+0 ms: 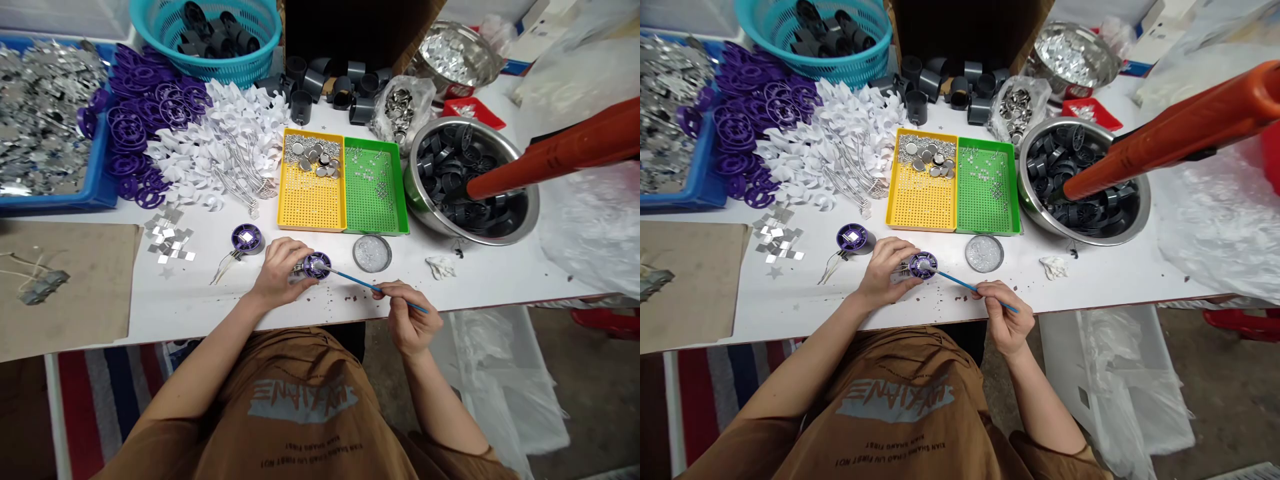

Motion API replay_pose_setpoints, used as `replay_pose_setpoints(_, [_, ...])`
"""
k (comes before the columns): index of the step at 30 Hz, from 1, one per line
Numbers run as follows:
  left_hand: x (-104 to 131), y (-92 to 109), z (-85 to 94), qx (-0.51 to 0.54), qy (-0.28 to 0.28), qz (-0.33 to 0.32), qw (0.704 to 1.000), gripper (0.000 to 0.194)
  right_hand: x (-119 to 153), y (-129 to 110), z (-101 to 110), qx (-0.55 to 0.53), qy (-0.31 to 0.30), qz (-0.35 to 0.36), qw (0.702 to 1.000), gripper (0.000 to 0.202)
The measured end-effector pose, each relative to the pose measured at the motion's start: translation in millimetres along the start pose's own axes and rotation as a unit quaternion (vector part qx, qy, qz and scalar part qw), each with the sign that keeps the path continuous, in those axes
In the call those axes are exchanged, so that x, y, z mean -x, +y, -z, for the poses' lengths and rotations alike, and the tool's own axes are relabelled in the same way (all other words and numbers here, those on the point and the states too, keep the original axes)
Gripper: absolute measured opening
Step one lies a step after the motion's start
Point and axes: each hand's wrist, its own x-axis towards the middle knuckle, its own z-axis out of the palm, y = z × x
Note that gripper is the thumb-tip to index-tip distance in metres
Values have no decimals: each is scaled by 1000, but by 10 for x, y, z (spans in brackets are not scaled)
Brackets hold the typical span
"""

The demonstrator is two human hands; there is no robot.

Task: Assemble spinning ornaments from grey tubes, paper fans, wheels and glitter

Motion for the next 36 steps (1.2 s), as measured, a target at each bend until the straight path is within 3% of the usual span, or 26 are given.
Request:
replay_pose_setpoints(4, [4,3,-1,0,-4,13,1000,50,-55,-6,19,35,-52,-19,998,17])
replay_pose_setpoints(9, [8,6,-8,1,-4,16,1000,50,-65,-34,50,61,-24,-44,997,15])
replay_pose_setpoints(15, [4,-2,-5,0,3,-2,1000,50,-47,-35,-15,9,23,-38,999,17])
replay_pose_setpoints(21, [2,2,-2,0,2,2,1000,49,-52,-13,-47,20,5,-57,998,16])
replay_pose_setpoints(27, [8,-12,-11,0,4,-5,1000,50,-41,-30,-2,6,37,-41,998,16])
replay_pose_setpoints(32, [7,-15,-8,-4,3,-5,1000,50,-7,-36,43,21,0,-52,998,16])
replay_pose_setpoints(36, [3,-1,-2,-3,-1,-3,1000,50,12,-16,45,30,39,-39,998,13])
